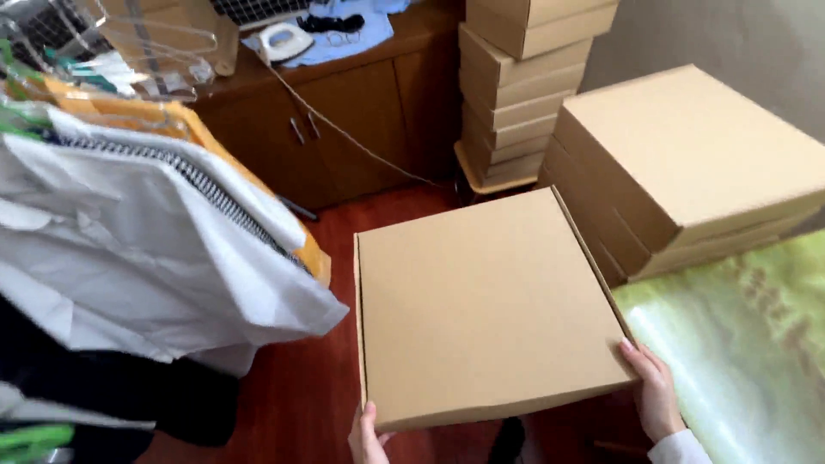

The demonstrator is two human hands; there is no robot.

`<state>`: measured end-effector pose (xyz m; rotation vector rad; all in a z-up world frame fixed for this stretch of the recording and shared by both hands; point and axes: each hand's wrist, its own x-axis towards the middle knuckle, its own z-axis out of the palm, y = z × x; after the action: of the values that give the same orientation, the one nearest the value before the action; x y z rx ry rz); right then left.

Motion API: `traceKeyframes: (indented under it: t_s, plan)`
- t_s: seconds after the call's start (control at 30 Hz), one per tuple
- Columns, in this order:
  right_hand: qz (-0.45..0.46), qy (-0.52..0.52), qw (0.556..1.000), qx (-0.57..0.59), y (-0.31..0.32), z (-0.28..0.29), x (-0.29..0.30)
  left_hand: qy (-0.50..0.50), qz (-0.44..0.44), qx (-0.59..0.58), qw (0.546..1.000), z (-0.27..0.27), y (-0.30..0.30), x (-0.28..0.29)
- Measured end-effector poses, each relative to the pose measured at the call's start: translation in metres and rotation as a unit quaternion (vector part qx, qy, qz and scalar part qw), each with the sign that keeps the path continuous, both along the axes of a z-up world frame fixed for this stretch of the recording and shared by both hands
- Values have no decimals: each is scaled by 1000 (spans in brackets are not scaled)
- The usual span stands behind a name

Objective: The person places a folded blue and white garment into a clear plastic bag, seals it, and places it into a cardboard box. The person then retrieves another garment from a box, places it in a plastic bag, and hangs it on a hanger on a clothing rack.

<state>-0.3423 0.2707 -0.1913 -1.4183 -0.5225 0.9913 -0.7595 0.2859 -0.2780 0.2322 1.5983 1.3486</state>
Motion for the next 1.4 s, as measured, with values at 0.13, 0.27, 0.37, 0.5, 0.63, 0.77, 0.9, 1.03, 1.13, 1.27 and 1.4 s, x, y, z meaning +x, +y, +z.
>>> traceKeyframes:
  t_s: [0.13, 0.27, 0.37, 0.5, 0.63, 0.77, 0.9, 1.03, 1.13, 1.27, 1.4]
  plan:
    - [-18, -17, 999, 44, 72, 5, 36, 1, 19, 19, 1000, 18, 92, 21]
    - [-63, -8, 993, 102, 127, 71, 58, 9, -18, 78, 997, 79, 173, 63]
    - [-93, -12, 988, 124, 152, 107, 78, 5, -41, 99, 994, 139, 221, 104]
    - [-140, -16, 981, 133, 169, 117, 114, 16, -91, 160, 983, 177, 283, 151]
    - [-205, -29, 973, 98, 170, 141, 124, -9, -160, 177, 971, 231, 334, 209]
    - [-282, -44, 955, 77, 168, 149, 133, -39, -245, 155, 956, 247, 391, 271]
    - [-373, -46, 926, 46, 180, 143, 136, -58, -303, 230, 923, 237, 462, 337]
    - [-469, -37, 880, 59, 190, 109, 141, -30, -411, 229, 882, 217, 527, 395]
    - [-532, -29, 842, 85, 207, 109, 138, -4, -487, 222, 845, 213, 557, 437]
    - [-602, -44, 793, 87, 228, 106, 141, 5, -580, 203, 789, 217, 583, 483]
    - [-629, -93, 772, 7, 246, 95, 137, 48, -610, 219, 760, 211, 605, 513]
